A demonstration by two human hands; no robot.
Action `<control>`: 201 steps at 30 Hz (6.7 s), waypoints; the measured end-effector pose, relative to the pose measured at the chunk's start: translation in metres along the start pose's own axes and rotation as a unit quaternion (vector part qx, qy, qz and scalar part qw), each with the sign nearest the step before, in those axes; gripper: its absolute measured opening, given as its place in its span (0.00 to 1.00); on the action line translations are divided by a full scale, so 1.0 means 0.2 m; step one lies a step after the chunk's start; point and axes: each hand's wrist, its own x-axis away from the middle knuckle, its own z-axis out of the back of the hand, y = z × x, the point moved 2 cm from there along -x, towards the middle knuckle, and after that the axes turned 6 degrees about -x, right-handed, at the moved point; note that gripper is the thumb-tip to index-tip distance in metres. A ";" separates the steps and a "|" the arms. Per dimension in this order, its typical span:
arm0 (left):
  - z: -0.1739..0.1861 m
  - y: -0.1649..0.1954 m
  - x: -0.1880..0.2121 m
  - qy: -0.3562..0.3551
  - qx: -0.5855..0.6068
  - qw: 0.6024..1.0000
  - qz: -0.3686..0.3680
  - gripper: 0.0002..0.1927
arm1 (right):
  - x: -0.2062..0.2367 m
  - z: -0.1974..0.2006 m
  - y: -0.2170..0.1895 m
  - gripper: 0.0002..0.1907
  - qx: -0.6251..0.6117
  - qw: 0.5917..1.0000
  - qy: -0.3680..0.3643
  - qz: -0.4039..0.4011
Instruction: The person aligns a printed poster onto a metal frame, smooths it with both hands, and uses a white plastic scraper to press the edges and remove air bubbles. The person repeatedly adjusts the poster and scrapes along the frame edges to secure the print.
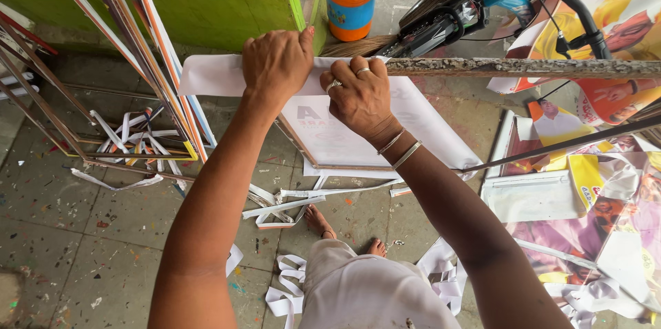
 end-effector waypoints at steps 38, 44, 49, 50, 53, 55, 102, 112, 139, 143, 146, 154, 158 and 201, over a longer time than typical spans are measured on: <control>-0.12 -0.08 0.27 0.129 -0.005 0.958 -0.255 0.44 | 0.04 0.03 0.05 0.11 -0.014 0.999 0.001 0.037; -0.22 -0.06 0.27 0.253 -0.084 0.939 -0.217 0.27 | 0.03 0.06 0.06 0.14 -0.027 0.998 -0.038 0.040; -0.25 -0.07 0.27 0.304 -0.058 0.925 -0.219 0.20 | 0.03 0.06 0.08 0.15 -0.040 0.996 -0.068 0.040; -0.24 -0.07 0.27 0.307 -0.054 0.925 -0.218 0.19 | 0.03 0.06 0.08 0.16 -0.042 0.996 -0.069 0.043; -0.22 -0.07 0.27 0.302 -0.048 0.928 -0.215 0.20 | 0.03 0.04 0.08 0.15 -0.060 0.995 -0.071 0.040; -0.21 -0.08 0.28 0.288 -0.043 0.932 -0.214 0.24 | 0.04 0.03 0.08 0.17 -0.067 0.995 -0.067 0.038; -0.10 0.13 0.50 0.078 0.107 0.982 -0.135 0.33 | -0.28 0.21 0.40 0.10 -0.384 0.817 -0.430 0.000; 0.12 0.14 0.76 0.025 0.142 0.989 -0.021 0.36 | -0.08 -0.40 0.44 0.17 -0.310 0.651 -0.691 0.055; 0.14 0.08 0.72 -0.011 0.064 0.996 0.056 0.31 | 0.60 -0.14 0.98 0.25 -0.607 0.166 -0.650 -0.426; 0.13 0.06 0.71 -0.015 0.079 0.995 0.062 0.30 | 0.54 -0.03 0.97 0.11 -0.759 0.507 -0.394 0.110; 0.10 0.05 0.69 -0.009 0.067 0.996 0.057 0.29 | 0.43 0.07 1.10 0.18 -0.497 0.604 -0.482 -0.395; 0.05 0.01 0.61 0.003 0.021 0.999 0.036 0.23 | 0.34 0.78 0.85 0.14 -0.260 0.904 -0.330 0.078; 0.10 0.04 0.66 0.004 0.000 1.000 0.001 0.16 | 0.36 0.96 0.73 0.19 -0.207 0.902 -0.376 0.043; 0.03 -0.85 0.75 0.003 0.000 0.997 -0.078 0.29 | 1.30 0.95 1.14 0.19 -0.217 0.801 -0.282 -0.481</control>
